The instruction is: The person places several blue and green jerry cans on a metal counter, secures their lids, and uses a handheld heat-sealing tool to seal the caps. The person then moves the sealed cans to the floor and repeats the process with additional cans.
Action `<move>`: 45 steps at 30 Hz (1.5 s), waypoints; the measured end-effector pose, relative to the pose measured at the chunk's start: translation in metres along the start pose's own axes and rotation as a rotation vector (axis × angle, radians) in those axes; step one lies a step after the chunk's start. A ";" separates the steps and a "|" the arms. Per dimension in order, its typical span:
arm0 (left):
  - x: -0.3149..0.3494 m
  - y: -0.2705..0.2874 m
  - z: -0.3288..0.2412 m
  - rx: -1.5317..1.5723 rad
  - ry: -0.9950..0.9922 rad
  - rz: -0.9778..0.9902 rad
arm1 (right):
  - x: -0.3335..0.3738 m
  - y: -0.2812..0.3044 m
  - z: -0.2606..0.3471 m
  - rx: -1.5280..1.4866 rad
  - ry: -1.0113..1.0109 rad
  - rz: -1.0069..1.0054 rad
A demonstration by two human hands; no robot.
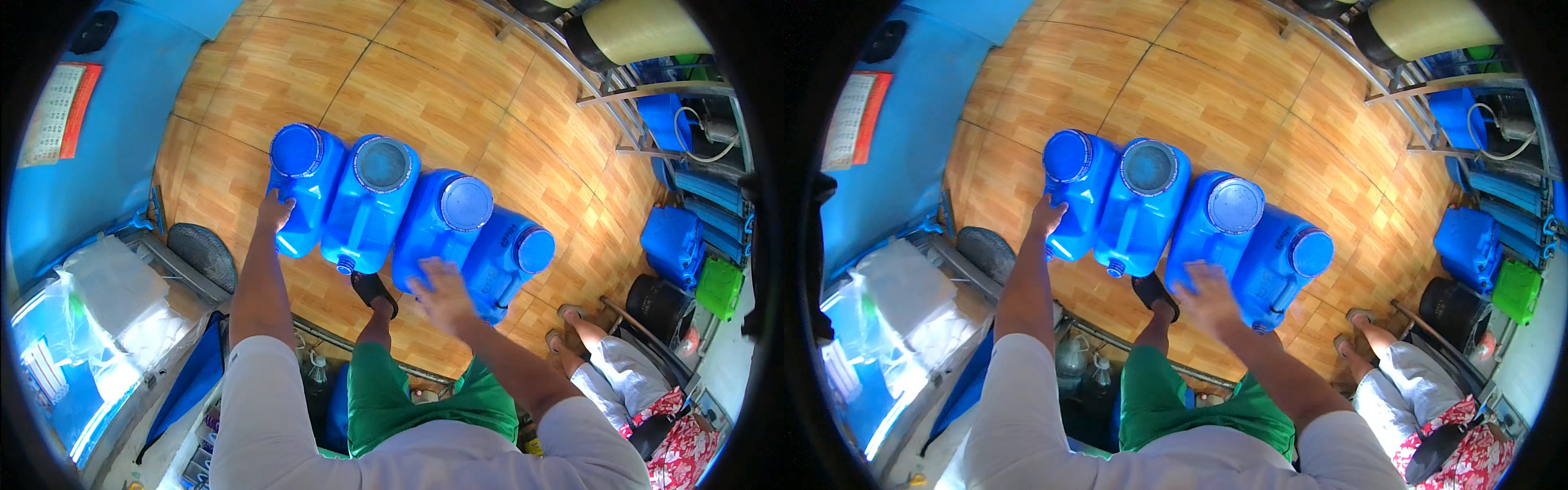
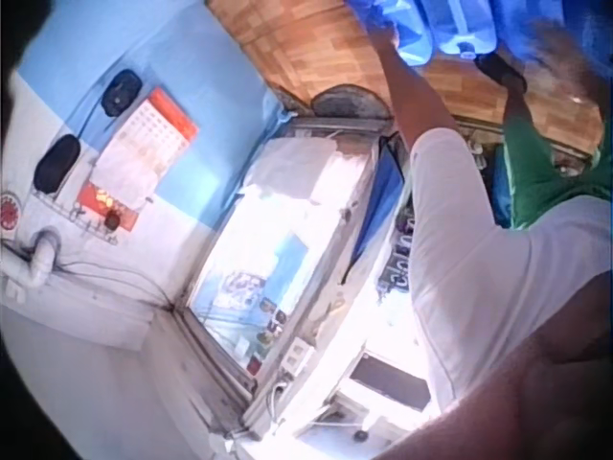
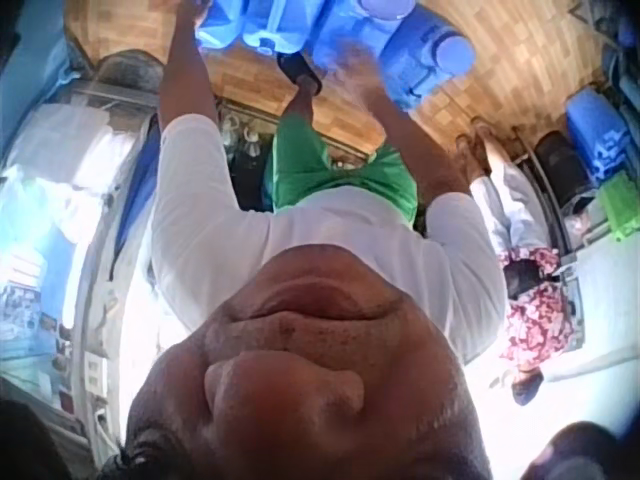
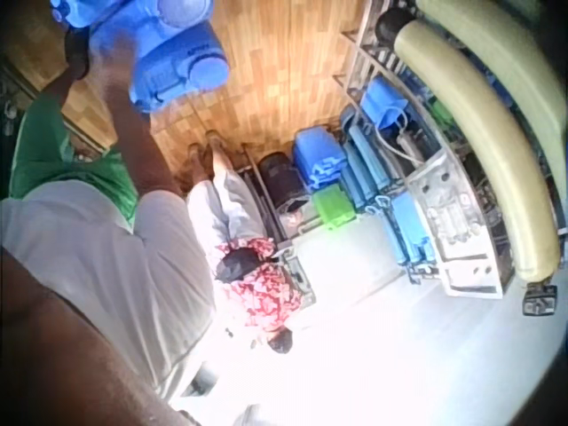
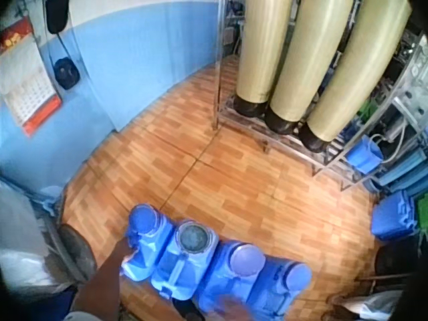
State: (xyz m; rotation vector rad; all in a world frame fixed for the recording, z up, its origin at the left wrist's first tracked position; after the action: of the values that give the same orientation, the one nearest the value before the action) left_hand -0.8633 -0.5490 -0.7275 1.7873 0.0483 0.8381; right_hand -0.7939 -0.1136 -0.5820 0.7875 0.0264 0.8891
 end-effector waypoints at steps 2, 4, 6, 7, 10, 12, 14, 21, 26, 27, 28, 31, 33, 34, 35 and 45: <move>0.005 0.029 -0.063 -0.059 0.099 -0.037 | -0.051 -0.032 0.021 0.025 0.074 -0.027; 0.023 0.032 -0.047 -0.010 0.229 -0.039 | -0.095 -0.049 0.039 -0.004 0.102 -0.040; 0.025 -0.012 0.023 0.119 0.340 -0.011 | -0.132 -0.068 0.042 0.087 0.093 0.033; 0.027 -0.023 0.034 0.158 0.358 -0.001 | -0.138 -0.074 0.034 0.124 0.157 -0.037; 0.014 -0.026 0.011 0.148 0.215 -0.089 | -0.154 -0.074 0.006 0.214 0.227 -0.182; -0.013 -0.030 0.020 0.145 0.125 -0.194 | -0.164 -0.039 -0.007 0.226 0.200 -0.143; -0.042 -0.021 -0.012 0.077 0.051 -0.253 | -0.180 -0.006 -0.033 0.247 0.210 -0.212; -0.108 0.016 -0.062 0.262 -0.074 -0.085 | -0.167 0.089 -0.063 0.130 0.090 -0.384; 0.061 -0.032 -0.143 0.395 -0.151 -0.197 | 0.085 0.066 -0.134 -0.079 -0.655 -0.908; 0.113 -0.087 -0.127 0.433 -0.028 -0.010 | 0.130 0.024 -0.154 -0.080 -0.819 -0.860; 0.160 -0.133 -0.127 0.536 0.039 0.180 | 0.162 -0.005 -0.166 -0.075 -0.992 -0.811; 0.254 -0.210 -0.183 0.777 0.125 0.431 | 0.164 -0.036 -0.163 -0.833 -1.061 -0.784; 0.244 -0.192 -0.226 0.539 0.092 0.253 | 0.172 -0.077 -0.208 -0.528 -1.114 -0.674; 0.233 -0.185 -0.238 0.460 0.057 0.192 | 0.168 -0.071 -0.210 -0.500 -1.120 -0.696; 0.212 -0.187 -0.246 0.544 -0.040 0.236 | 0.155 -0.055 -0.212 -0.471 -1.124 -0.722; 0.099 -0.122 -0.314 0.422 -0.187 0.422 | 0.083 0.054 -0.325 -0.387 -1.108 -0.659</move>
State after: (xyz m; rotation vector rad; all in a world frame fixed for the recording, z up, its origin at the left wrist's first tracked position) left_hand -0.9207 -0.2032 -0.7356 2.3144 -0.3045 1.0052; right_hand -0.8847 0.1610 -0.7596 0.7434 -0.7950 -0.2393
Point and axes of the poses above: each hand's wrist, its own x-axis away from the middle knuckle, its own y-axis out of the back of the hand, z = x × y, the point moved 5 cm from there along -x, towards the middle knuckle, and after that the axes turned 10 degrees about -x, right-handed, at the moved point
